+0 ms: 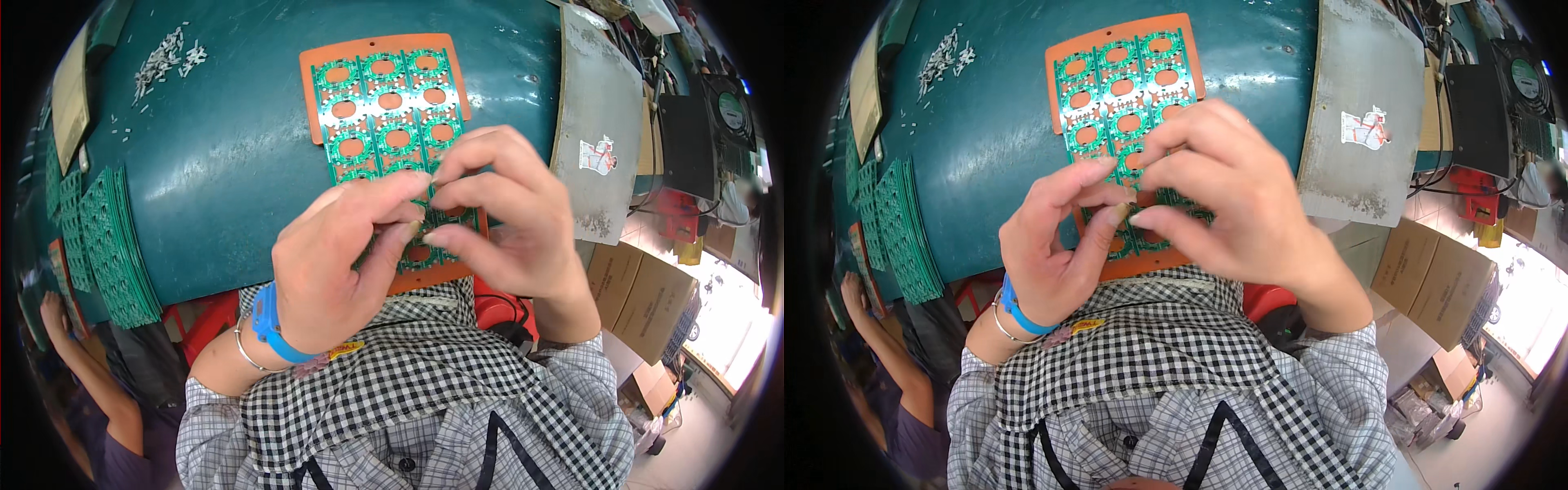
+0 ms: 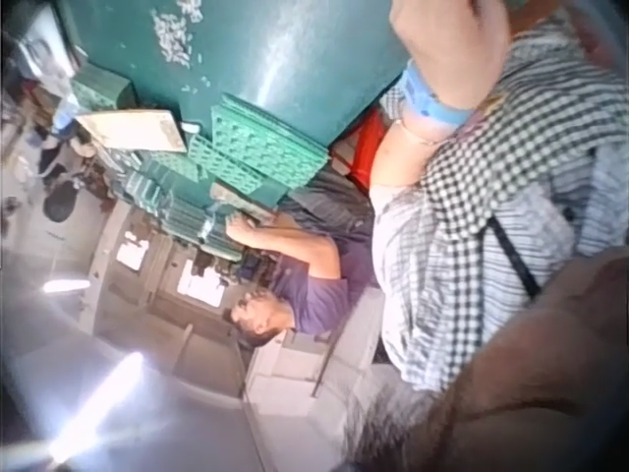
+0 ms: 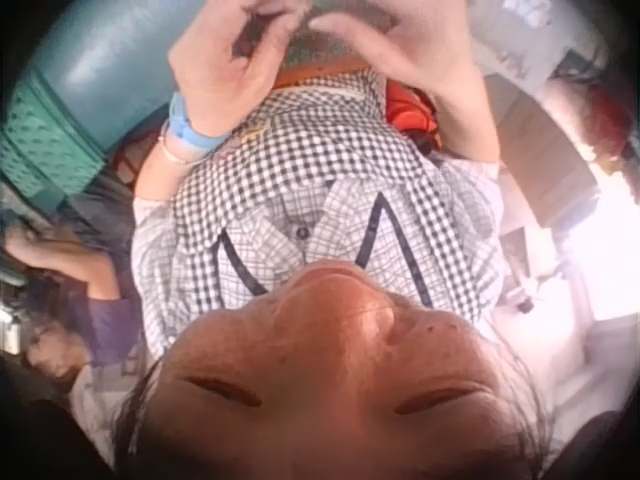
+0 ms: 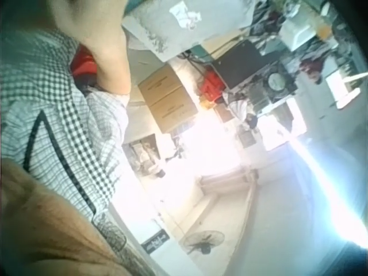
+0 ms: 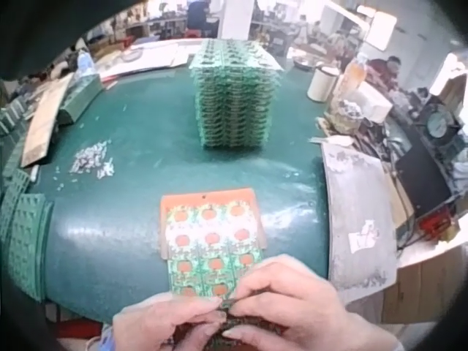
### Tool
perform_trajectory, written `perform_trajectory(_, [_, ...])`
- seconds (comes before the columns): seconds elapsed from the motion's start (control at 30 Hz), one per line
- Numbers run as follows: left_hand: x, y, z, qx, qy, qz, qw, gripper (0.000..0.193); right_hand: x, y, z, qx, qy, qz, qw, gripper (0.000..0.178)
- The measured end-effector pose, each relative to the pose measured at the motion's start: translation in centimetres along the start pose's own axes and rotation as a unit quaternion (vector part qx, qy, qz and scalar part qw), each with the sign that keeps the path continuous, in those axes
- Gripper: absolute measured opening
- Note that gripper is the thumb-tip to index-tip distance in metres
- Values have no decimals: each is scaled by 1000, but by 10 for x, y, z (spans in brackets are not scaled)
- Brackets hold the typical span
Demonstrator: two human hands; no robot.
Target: The person inserts small components into holes on a circuit board mounted on a fixture by hand. The person then moves a metal plate, moves a stack of circuit boards, places another circuit board onto the fixture, and inserts small components into it.
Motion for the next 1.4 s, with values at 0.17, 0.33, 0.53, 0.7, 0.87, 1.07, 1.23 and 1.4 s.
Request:
perform_trajectory(0.17, [1,-2,-2,-3,-23,3,1000,45,7,-4,-1,-60,6,-22,998,16])
perform_trajectory(0.33, [6,9,1,-40,8,11,999,42,22,21,-12,-49,-23,-28,998,12])
perform_trajectory(0.53, [19,38,26,-78,103,-22,991,32,43,14,-23,5,-40,44,998,12])
perform_trajectory(0.7, [24,34,31,-99,76,-53,991,26,45,11,-24,23,-31,44,998,12])
perform_trajectory(0.87, [24,30,30,-112,78,-48,989,24,48,11,-26,29,-31,46,998,13])
perform_trajectory(1.07, [24,32,31,-116,74,-52,989,23,43,9,-20,75,1,68,995,17])
perform_trajectory(1.23, [23,31,31,-118,77,-51,989,21,42,3,-18,118,3,87,989,19])
perform_trajectory(1.4, [24,34,32,-124,74,-50,988,22,37,27,-26,121,-24,59,991,21])
Point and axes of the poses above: each hand's wrist, its own x-axis away from the middle knuckle, its own y-axis out of the back of the hand, z = x × y, the point moved 4 cm from there along -x, towards the middle knuckle, and after that the axes turned 3 degrees about -y, right-handed, at the moved point
